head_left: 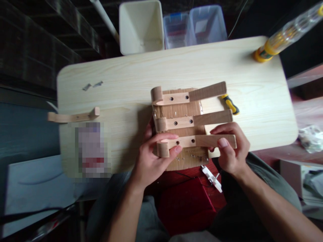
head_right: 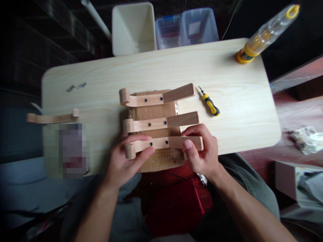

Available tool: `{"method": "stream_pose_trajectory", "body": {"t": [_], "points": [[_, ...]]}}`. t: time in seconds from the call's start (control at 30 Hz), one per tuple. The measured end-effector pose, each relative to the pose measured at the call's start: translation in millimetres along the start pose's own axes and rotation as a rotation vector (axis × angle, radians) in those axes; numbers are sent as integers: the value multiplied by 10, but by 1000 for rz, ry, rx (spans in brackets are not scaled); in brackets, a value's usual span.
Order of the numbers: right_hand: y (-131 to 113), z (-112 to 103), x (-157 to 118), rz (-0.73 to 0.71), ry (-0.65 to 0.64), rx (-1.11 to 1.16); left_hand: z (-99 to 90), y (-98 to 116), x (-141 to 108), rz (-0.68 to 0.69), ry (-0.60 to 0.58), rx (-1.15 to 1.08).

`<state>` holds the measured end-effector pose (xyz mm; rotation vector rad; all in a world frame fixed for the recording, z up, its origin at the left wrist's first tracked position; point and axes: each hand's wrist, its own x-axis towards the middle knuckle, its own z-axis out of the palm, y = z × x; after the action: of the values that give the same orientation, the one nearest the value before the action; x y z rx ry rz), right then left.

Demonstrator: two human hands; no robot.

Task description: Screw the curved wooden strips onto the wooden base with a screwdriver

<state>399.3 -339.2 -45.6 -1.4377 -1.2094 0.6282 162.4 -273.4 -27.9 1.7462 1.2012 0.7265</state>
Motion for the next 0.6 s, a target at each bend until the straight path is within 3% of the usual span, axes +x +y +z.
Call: {"method": "stream_pose_trajectory", "body": {"t": [0.2,0.3,0.47,0.6], "points": [[31,17,10,-6,60,24,-4,-5,1,-11,0,-12],[62,24,91,-36,166,53,-1,-15,-4,-28,2,-28],[94,-74,402,-75,371,53,-1,-16,-16,-45,-4,-29],[186,-223,683,-83,499,-145,1,-22,-8,-40,0,-25]]}}
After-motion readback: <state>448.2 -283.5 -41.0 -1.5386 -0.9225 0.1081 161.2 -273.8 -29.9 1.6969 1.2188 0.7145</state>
